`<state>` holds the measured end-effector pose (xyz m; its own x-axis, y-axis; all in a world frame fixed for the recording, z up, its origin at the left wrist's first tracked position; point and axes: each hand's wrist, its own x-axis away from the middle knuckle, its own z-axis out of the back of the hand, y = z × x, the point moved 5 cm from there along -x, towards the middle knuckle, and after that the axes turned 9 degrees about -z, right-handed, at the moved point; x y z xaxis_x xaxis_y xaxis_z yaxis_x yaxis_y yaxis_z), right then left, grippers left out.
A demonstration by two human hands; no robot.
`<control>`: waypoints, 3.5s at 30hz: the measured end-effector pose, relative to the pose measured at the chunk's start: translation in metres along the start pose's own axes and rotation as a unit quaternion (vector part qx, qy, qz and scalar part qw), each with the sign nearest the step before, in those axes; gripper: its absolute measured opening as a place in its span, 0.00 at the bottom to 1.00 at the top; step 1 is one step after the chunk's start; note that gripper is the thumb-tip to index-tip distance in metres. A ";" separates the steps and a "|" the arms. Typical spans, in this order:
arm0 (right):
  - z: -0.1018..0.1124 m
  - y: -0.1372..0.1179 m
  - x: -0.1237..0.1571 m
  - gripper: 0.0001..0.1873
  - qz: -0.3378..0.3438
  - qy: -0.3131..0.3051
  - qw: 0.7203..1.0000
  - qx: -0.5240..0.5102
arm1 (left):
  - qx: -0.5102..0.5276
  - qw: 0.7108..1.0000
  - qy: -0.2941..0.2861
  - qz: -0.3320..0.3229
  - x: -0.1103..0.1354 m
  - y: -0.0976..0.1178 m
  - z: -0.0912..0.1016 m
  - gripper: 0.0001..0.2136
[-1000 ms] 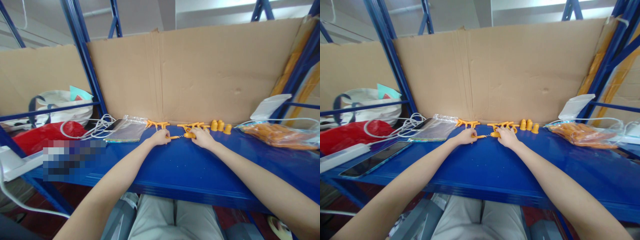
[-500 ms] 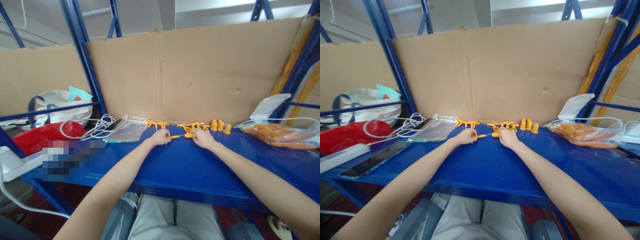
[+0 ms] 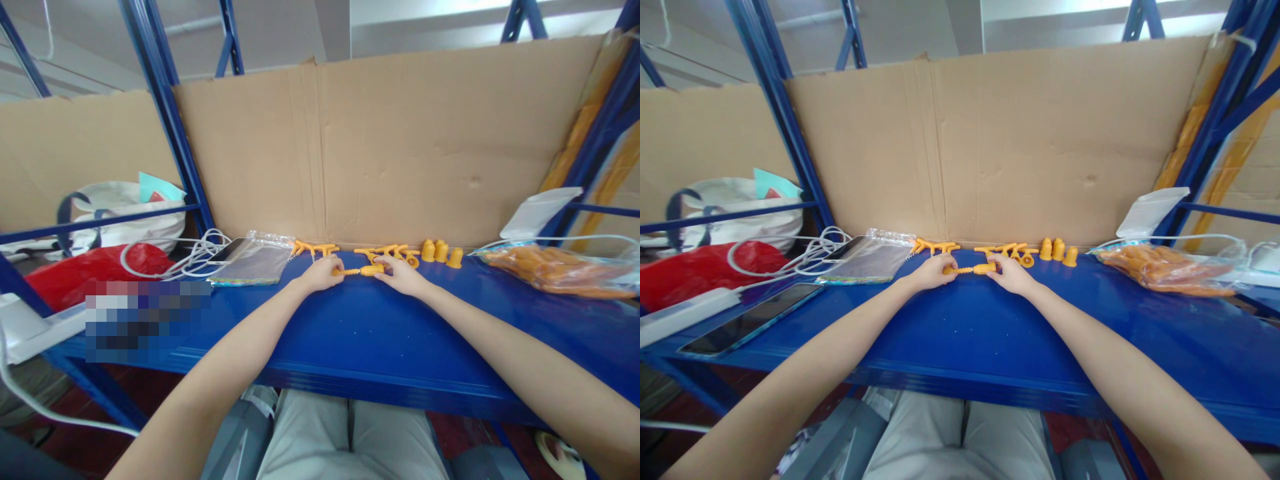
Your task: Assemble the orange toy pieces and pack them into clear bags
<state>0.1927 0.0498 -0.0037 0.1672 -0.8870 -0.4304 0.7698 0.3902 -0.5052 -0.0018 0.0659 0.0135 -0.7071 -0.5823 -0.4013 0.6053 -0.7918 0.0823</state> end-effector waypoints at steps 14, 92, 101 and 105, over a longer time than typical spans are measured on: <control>0.005 -0.001 -0.002 0.14 -0.022 0.046 0.998 -0.039 | 0.023 0.995 0.098 0.019 0.000 0.000 0.005 0.04; 0.011 0.003 0.012 0.24 -0.265 -0.173 0.892 -0.323 | 0.037 0.998 0.027 0.036 0.001 -0.001 -0.005 0.10; 0.005 0.003 0.008 0.30 -0.262 -0.174 0.901 -0.298 | 0.060 0.996 0.048 0.040 0.001 -0.003 -0.001 0.09; 0.008 0.002 0.010 0.25 -0.262 -0.179 0.890 -0.326 | 0.050 0.997 0.052 0.043 0.001 -0.003 0.000 0.10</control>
<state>0.2010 0.0393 -0.0028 0.1663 -0.9655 0.2005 0.2978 -0.1447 -0.9436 -0.0038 0.0676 0.0128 -0.6100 -0.6304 -0.4800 0.6187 -0.7574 0.2084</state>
